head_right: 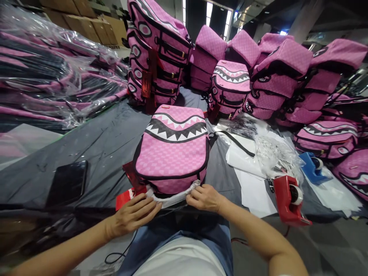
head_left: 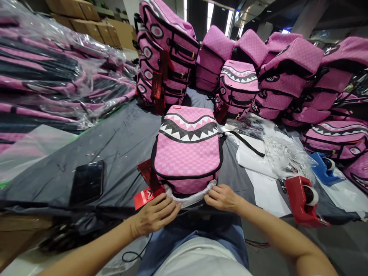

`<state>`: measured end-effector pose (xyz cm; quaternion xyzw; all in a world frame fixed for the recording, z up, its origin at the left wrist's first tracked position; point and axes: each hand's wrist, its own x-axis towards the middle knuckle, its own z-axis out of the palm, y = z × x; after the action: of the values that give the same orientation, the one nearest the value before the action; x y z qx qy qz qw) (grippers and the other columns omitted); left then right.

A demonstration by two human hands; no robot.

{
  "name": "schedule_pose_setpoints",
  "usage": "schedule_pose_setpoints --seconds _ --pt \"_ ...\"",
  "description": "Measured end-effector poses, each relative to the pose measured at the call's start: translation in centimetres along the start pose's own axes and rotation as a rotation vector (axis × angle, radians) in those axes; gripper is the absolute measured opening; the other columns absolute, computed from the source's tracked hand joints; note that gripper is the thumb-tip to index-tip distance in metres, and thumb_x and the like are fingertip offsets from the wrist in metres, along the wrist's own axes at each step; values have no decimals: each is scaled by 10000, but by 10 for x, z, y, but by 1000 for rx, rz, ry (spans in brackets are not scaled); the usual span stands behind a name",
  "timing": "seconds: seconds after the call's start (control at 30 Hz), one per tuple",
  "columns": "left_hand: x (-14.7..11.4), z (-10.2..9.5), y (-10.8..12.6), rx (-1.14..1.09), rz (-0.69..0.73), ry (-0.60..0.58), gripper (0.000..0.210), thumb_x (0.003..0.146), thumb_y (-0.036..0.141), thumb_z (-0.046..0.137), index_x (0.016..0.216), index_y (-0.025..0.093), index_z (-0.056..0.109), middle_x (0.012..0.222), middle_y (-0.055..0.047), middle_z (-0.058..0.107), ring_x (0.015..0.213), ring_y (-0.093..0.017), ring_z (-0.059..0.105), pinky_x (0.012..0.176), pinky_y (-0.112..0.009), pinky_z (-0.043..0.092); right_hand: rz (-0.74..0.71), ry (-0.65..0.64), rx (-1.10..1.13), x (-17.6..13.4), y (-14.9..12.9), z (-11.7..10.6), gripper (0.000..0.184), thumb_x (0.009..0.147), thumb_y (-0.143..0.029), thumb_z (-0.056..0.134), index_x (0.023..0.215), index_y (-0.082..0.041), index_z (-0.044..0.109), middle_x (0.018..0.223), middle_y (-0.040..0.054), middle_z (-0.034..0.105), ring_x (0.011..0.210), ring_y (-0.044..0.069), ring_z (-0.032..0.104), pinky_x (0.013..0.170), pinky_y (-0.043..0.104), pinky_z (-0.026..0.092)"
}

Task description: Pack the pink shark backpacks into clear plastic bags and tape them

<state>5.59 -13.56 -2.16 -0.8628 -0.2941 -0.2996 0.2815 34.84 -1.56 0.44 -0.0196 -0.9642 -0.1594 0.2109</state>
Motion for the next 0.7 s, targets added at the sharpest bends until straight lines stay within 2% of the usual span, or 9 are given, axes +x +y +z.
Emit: schedule_pose_setpoints --seconds 0.07,0.13,0.23,0.3,0.4,0.47,0.53,0.63,0.7 --pt "-11 -1 12 22 -115 -12 328 893 12 528 1125 178 690 966 -46 766 973 -175 707 1088 -390 454 222 34 38 -16 -21 13 141 965 -136 486 1010 -184 610 672 -4 595 586 140 525 521 290 310" --pt "-10 -5 16 4 -179 -19 329 891 19 566 1174 149 672 913 -45 773 971 -175 717 1107 -394 443 468 106 166 -24 -40 20 127 957 -179 484 1010 -184 599 631 -24 566 528 125 503 508 269 331" --pt "16 -5 8 -85 -199 23 382 885 16 604 1253 117 613 771 -16 744 797 -151 710 1028 -382 496 832 289 360 -18 -56 14 68 938 -250 523 890 -209 549 618 -54 497 491 100 456 512 236 373" --pt "42 5 1 -176 -229 -28 351 928 53 550 1269 126 586 872 -63 757 831 -174 707 932 -367 540 1019 373 418 -4 -56 7 127 920 -308 569 847 -217 518 674 -41 498 539 105 476 528 230 398" --pt "74 28 -3 -384 -404 -323 191 1005 229 471 1092 164 628 910 -88 748 823 -212 717 717 -314 554 1178 364 541 15 -45 3 219 867 -399 651 884 -206 548 791 2 564 652 133 544 576 242 442" --pt "84 40 -2 -525 -536 -569 284 1023 345 426 918 178 631 767 -57 720 697 -218 705 604 -293 497 1265 356 696 22 -38 7 264 843 -436 674 884 -199 564 797 7 596 671 138 564 590 244 458" --pt "87 45 -1 -675 -632 -746 374 1020 410 391 828 183 619 699 -51 699 656 -219 696 570 -275 445 1362 382 868 22 -33 13 305 818 -473 687 841 -198 557 738 -12 595 641 130 555 585 241 461" --pt "87 44 -1 -922 -809 -844 368 981 440 418 802 193 621 679 -34 692 640 -191 689 562 -242 417 1496 442 1053 21 -31 21 384 751 -537 715 794 -207 524 632 -59 528 544 106 487 521 229 424" --pt "87 42 1 -976 -904 -859 329 947 437 465 785 199 624 670 -21 694 634 -185 687 569 -233 413 1552 470 1107 22 -32 23 418 711 -558 733 797 -215 510 595 -81 488 495 96 441 477 223 386"
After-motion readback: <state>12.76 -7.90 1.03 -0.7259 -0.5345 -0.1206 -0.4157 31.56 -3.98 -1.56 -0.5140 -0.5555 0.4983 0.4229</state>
